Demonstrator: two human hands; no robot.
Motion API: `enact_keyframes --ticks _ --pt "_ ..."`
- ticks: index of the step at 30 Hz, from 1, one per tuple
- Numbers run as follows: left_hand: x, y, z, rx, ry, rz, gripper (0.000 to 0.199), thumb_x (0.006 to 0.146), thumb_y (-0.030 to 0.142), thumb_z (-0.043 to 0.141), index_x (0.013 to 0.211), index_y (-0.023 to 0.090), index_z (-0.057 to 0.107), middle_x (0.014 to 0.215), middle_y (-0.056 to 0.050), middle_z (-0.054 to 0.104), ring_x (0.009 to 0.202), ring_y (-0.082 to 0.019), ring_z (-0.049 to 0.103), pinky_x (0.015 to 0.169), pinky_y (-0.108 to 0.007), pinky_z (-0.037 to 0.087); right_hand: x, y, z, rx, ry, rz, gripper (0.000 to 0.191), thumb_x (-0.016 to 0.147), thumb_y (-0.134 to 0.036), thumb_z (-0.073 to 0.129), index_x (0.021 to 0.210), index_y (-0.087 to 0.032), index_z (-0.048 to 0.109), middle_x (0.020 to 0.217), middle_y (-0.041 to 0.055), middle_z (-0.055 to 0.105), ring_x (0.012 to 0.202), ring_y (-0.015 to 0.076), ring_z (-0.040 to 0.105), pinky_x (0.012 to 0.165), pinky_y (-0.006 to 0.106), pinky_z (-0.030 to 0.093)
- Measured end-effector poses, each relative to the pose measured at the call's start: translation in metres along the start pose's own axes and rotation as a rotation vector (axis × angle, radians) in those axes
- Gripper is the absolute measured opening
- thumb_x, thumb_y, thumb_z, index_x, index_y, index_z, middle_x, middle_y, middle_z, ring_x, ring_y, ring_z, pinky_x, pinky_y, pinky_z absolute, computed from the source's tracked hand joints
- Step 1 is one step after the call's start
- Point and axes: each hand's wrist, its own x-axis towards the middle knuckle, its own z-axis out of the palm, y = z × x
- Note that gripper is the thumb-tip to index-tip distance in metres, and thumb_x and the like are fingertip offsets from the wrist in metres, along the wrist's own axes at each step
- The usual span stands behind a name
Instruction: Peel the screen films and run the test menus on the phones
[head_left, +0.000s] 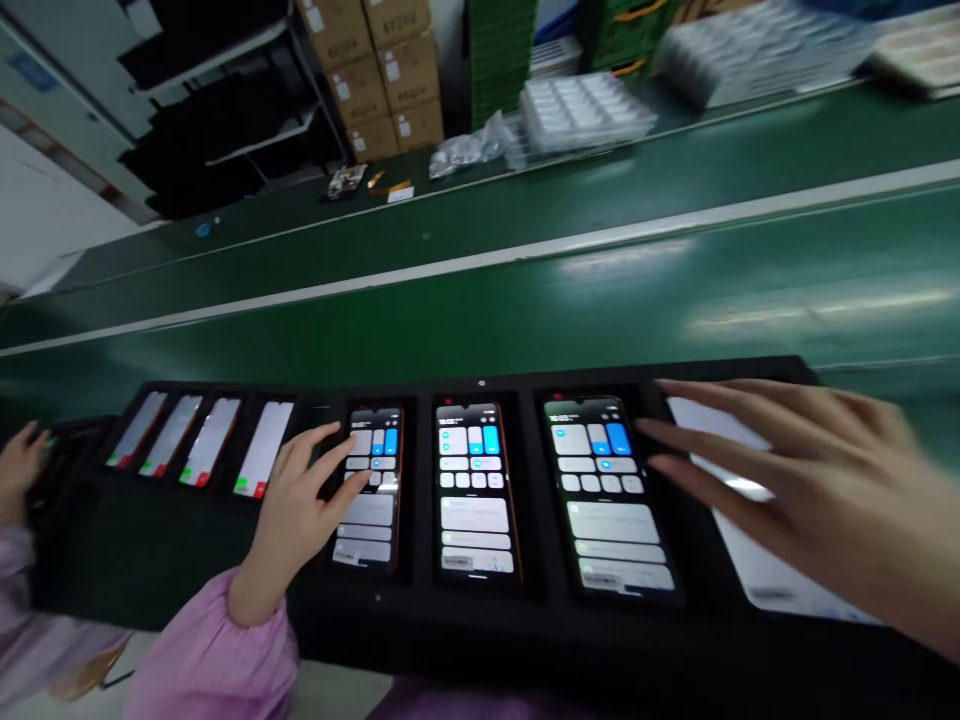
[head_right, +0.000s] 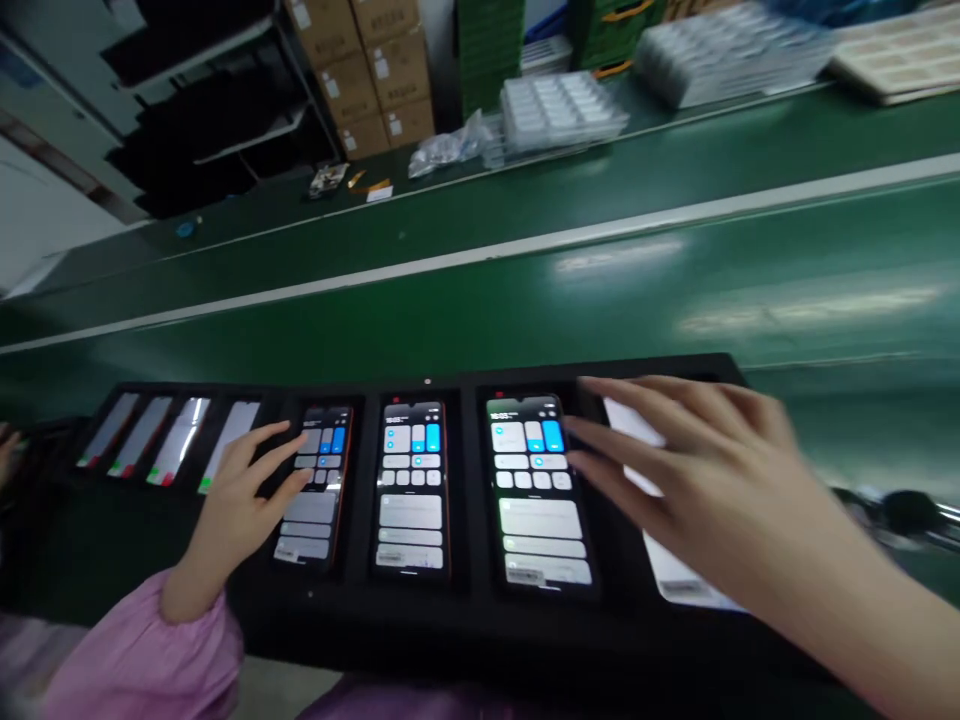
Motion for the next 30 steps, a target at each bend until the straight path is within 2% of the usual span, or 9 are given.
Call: enact_keyframes --ticks 1,3,7,9,12,16,21,25,30 --pt "0.000 -0.001 0.001 0.010 -0.002 0.007 0.034 0.103 0.041 0.065 0.134 0.027 0.069 0.140 -0.011 0.063 0.129 -0.032 0.060 0.107 -0.050 0.054 0.011 -0.010 -0.001 -0.008 -0.016 -0.084 0.041 0.114 -0.045 0.042 0.117 -0.029 0.080 0.143 0.0086 0.067 0.122 0.0341 0.062 0.091 0.051 0.044" --pt "0.000 -0.004 0.001 0.041 -0.011 0.023 0.035 0.104 0.042 0.062 0.134 0.027 0.068 0.140 -0.011 0.063 0.129 -0.032 0.060 0.106 -0.050 0.055 0.026 -0.026 0.003 -0.003 -0.056 -0.148 0.043 0.115 -0.040 0.038 0.120 -0.026 0.078 0.145 0.0106 0.065 0.124 0.0338 0.061 0.093 0.050 0.044" --pt "0.002 -0.005 -0.001 0.101 -0.021 0.083 0.034 0.105 0.041 0.060 0.133 0.023 0.068 0.138 -0.014 0.064 0.126 -0.033 0.062 0.102 -0.051 0.056 0.033 -0.037 0.020 0.019 -0.085 -0.130 0.045 0.115 -0.041 0.035 0.122 -0.026 0.077 0.148 0.0102 0.063 0.127 0.0351 0.060 0.094 0.050 0.043" --pt "0.006 0.004 -0.005 0.177 0.019 0.114 0.028 0.104 0.038 0.063 0.125 0.022 0.070 0.136 -0.015 0.065 0.125 -0.034 0.063 0.106 -0.058 0.053 0.030 -0.036 0.026 0.027 -0.079 -0.132 0.046 0.116 -0.041 0.034 0.120 -0.026 0.077 0.146 0.0098 0.064 0.127 0.0352 0.059 0.093 0.050 0.042" --pt "0.018 0.032 -0.008 0.231 0.058 0.170 0.025 0.102 0.035 0.067 0.123 0.023 0.070 0.137 -0.015 0.067 0.129 -0.035 0.063 0.116 -0.067 0.042 0.028 -0.033 0.031 0.018 -0.060 -0.156 0.047 0.115 -0.039 0.033 0.121 -0.024 0.077 0.146 0.0109 0.064 0.125 0.0361 0.059 0.091 0.049 0.040" --pt "0.042 0.068 -0.002 0.133 -0.084 0.262 0.036 0.105 0.043 0.060 0.136 0.026 0.066 0.143 -0.014 0.065 0.135 -0.034 0.060 0.119 -0.075 0.036 0.029 -0.030 0.035 0.017 -0.018 -0.197 0.046 0.115 -0.037 0.033 0.122 -0.022 0.076 0.145 0.0115 0.064 0.122 0.0358 0.058 0.088 0.047 0.040" --pt "0.060 0.075 0.011 0.116 -0.192 0.271 0.041 0.105 0.055 0.055 0.132 0.028 0.071 0.149 -0.015 0.062 0.140 -0.040 0.054 0.111 -0.090 0.033 0.029 -0.029 0.041 0.033 -0.021 -0.185 0.043 0.115 -0.037 0.035 0.120 -0.023 0.075 0.143 0.0098 0.065 0.121 0.0351 0.059 0.089 0.047 0.041" --pt "0.060 0.071 0.014 0.132 -0.201 0.273 0.039 0.106 0.053 0.054 0.131 0.029 0.073 0.144 -0.015 0.065 0.141 -0.040 0.054 0.112 -0.091 0.032 0.033 -0.027 0.027 0.043 0.019 -0.164 0.039 0.115 -0.037 0.037 0.126 -0.023 0.072 0.144 0.0098 0.065 0.121 0.0336 0.061 0.092 0.048 0.042" --pt "0.054 0.069 0.015 0.141 -0.197 0.296 0.036 0.107 0.047 0.054 0.133 0.029 0.071 0.145 -0.014 0.065 0.140 -0.040 0.055 0.112 -0.091 0.032 0.013 -0.019 -0.020 0.069 0.135 0.017 0.032 0.111 -0.036 0.049 0.137 -0.023 0.062 0.142 0.0123 0.066 0.120 0.0342 0.064 0.095 0.052 0.045"
